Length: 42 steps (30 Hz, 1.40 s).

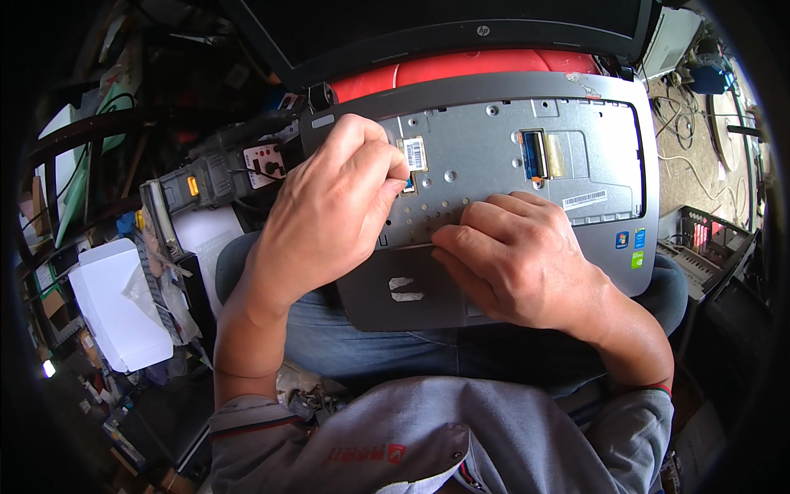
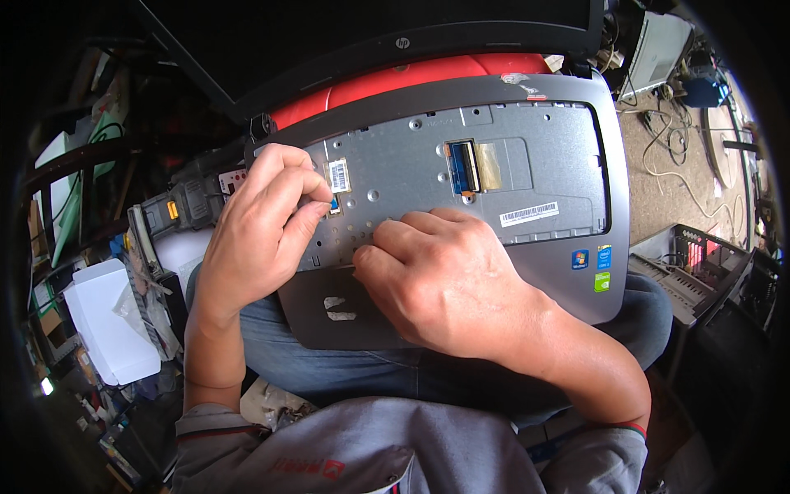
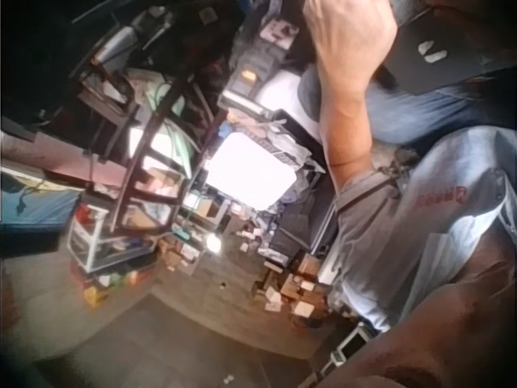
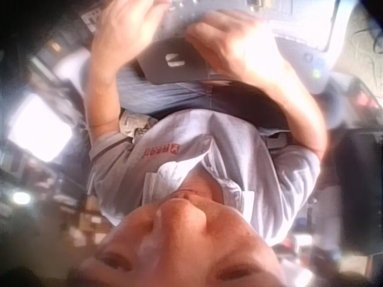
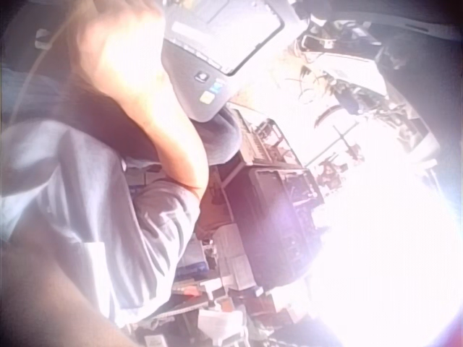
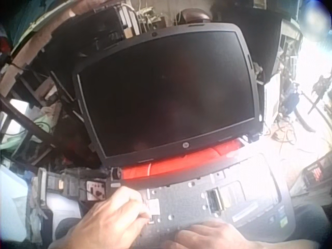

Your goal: The person works on the underside of a laptop, using tweezers to manipulate a small component and a power drill to remove screws. The person is seated on the floor in a cluttered room.

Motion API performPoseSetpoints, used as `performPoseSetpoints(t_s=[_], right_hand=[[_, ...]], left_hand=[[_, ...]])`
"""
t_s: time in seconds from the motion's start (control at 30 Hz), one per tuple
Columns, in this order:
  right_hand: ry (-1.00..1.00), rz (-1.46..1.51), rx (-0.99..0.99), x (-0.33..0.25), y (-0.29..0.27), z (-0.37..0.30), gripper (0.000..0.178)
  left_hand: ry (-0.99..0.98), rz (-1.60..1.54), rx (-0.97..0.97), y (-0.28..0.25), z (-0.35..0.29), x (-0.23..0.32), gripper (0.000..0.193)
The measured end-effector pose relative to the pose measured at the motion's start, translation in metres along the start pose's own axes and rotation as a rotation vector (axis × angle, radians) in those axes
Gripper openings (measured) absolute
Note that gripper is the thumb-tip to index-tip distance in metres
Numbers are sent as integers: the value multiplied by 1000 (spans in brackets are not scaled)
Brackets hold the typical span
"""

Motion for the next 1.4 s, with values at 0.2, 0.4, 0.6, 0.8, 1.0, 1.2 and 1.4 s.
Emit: performPoseSetpoints(t_s=[0.2, 0.4, 0.6, 0.8, 1.0, 1.2, 1.4], right_hand=[[1, -8, -13, 1, 2, 0, 10], [9, 8, -3, 1, 0, 1, 10], [88, -153, 3, 3, -3, 16, 14], [118, -184, -61, 5, 1, 23, 21], [129, -162, -85, 6, 1, 23, 25], [89, -231, -92, 3, 6, 18, 33], [16, -295, -88, -3, 8, 16, 35]], left_hand=[[10, -2, -1, 0, 0, -1, 12], [-7, -38, -56, 1, 1, -2, 13], [22, -7, -62, 1, 2, -2, 13], [56, -1, -50, 0, 2, -1, 13], [52, 49, -28, 0, 1, 0, 12], [80, 119, -7, 2, 3, 1, 13], [106, 190, -28, 3, 6, 5, 16]])
Point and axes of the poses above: each hand's wrist, its own z-axis towards the middle knuckle, its own y-axis out of the palm, x = y × z, the point moved 9 cm from there along z, towards the middle knuckle, and after that the axes turned 4 degrees about -x, right-handed, at the moved point
